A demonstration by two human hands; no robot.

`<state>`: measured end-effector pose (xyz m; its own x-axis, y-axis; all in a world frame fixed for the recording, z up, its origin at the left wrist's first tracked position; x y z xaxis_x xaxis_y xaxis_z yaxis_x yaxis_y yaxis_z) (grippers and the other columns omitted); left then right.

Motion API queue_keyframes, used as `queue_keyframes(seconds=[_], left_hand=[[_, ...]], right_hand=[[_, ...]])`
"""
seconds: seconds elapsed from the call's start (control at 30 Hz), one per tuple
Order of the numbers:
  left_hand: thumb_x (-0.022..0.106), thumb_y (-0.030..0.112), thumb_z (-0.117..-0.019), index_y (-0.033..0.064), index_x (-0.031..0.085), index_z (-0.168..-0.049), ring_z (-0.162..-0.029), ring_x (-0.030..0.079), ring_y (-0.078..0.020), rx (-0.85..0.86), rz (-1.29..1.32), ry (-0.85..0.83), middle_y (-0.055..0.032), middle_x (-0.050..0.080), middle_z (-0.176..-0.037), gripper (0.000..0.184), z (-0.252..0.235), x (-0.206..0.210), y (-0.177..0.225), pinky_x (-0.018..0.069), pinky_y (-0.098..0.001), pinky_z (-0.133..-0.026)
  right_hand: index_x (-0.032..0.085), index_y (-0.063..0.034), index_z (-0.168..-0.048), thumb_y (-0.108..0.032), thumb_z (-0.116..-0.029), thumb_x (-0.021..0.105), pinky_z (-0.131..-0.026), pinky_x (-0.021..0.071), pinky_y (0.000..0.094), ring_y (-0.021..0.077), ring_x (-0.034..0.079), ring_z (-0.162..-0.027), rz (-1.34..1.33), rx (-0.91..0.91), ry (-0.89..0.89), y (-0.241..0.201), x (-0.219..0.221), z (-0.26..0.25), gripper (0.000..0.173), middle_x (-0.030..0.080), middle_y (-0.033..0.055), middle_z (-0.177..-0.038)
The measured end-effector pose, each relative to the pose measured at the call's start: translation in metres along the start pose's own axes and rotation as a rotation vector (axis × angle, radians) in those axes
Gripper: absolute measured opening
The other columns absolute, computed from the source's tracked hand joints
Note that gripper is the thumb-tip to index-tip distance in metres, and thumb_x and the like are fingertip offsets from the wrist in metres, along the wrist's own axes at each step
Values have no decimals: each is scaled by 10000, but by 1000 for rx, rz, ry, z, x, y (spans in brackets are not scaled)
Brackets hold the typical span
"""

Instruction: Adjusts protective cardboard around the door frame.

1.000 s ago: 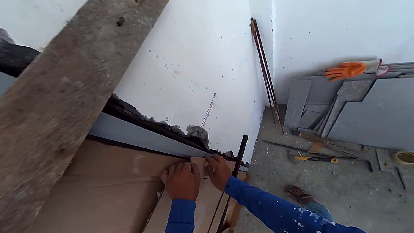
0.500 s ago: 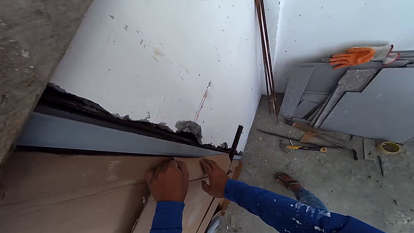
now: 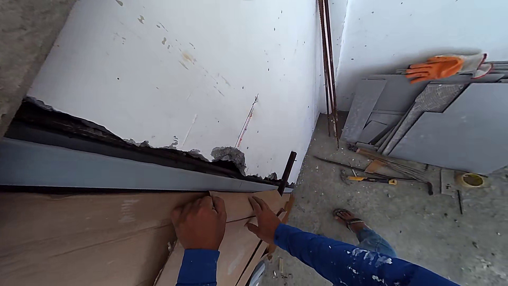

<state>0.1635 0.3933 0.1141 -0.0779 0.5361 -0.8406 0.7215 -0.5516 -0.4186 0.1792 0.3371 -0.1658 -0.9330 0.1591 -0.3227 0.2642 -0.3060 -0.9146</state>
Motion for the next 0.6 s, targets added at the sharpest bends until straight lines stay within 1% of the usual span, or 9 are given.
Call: queue_keyframes(seconds=[0.03, 0.1, 0.17, 0.23, 0.3, 0.37, 0.43, 0.53, 0.6], left_hand=[[472, 353, -962, 108, 570, -589, -674, 666, -281, -2, 8, -3, -85, 637, -621, 457, 0, 0, -1, 476, -521, -810], [470, 346, -960, 101, 564, -591, -672, 662, -284, -4, 18, -7, -89, 630, -620, 452, 0, 1, -2, 473, -526, -814], [473, 338, -953, 100, 554, -587, -662, 656, -277, -4, 24, -5, -83, 619, -610, 443, 0, 1, -1, 471, -523, -806], [478, 337, -944, 100, 550, -583, -656, 655, -276, 0, 29, -1, -80, 613, -602, 438, 0, 3, 0, 469, -523, -798], [487, 340, -948, 92, 583, -604, -694, 676, -290, -1, 24, -10, -94, 644, -636, 435, -1, 4, 2, 483, -532, -825], [485, 336, -949, 84, 597, -615, -719, 688, -300, -6, 20, -15, -104, 661, -657, 433, 0, 5, 2, 486, -537, -840], [485, 332, -949, 84, 586, -607, -706, 680, -303, -8, 24, -3, -108, 653, -648, 434, 0, 4, 2, 480, -537, -833], [479, 335, -951, 83, 570, -599, -673, 658, -307, 7, 24, 24, -103, 624, -620, 442, 0, 3, 0, 470, -535, -799], [479, 337, -954, 87, 572, -603, -679, 660, -304, 8, 25, 18, -102, 626, -622, 442, 0, 2, 0, 465, -533, -802]], right_hand=[[227, -110, -1641, -564, -879, 722, -1246, 315, 449, 324, 265, -1556, -5, 7, 0, 1, 0, 0, 1015, 269, 147, -1684], [203, -83, -1642, -584, -829, 777, -1224, 346, 461, 342, 276, -1545, 2, 39, -38, 7, -1, -1, 1114, 265, 147, -1685], [199, -70, -1641, -542, -771, 848, -1203, 369, 488, 359, 311, -1521, 7, 82, -83, 21, -3, -6, 1184, 284, 150, -1676], [217, -77, -1640, -456, -758, 869, -1194, 373, 508, 369, 330, -1503, 50, 111, -116, 41, -3, -14, 1160, 325, 134, -1660], [268, -130, -1634, -434, -765, 857, -1153, 415, 555, 379, 375, -1469, 97, 103, -139, 56, -2, -23, 1093, 371, 104, -1637], [302, -186, -1625, -423, -756, 866, -1119, 438, 594, 386, 384, -1465, 93, 78, -154, 62, 5, -28, 1063, 378, 94, -1632], [308, -196, -1623, -387, -762, 879, -1143, 428, 570, 374, 382, -1473, 32, 82, -144, 63, 8, -30, 1051, 358, 108, -1636], [283, -132, -1627, -359, -802, 867, -1166, 427, 507, 359, 391, -1475, -39, 105, -102, 64, 12, -27, 1037, 325, 170, -1637], [251, -97, -1631, -381, -822, 852, -1186, 410, 481, 353, 360, -1498, -71, 121, -76, 68, 18, -25, 1047, 296, 196, -1644]])
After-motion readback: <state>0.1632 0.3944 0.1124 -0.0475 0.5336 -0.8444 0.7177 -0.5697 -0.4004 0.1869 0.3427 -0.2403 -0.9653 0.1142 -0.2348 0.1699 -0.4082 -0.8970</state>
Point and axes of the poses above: each hand's wrist, its own z-axis away from the middle knuckle, its own x-axis out of the palm, y = z × x, the point moved 9 cm from there along -z, towards the middle knuckle
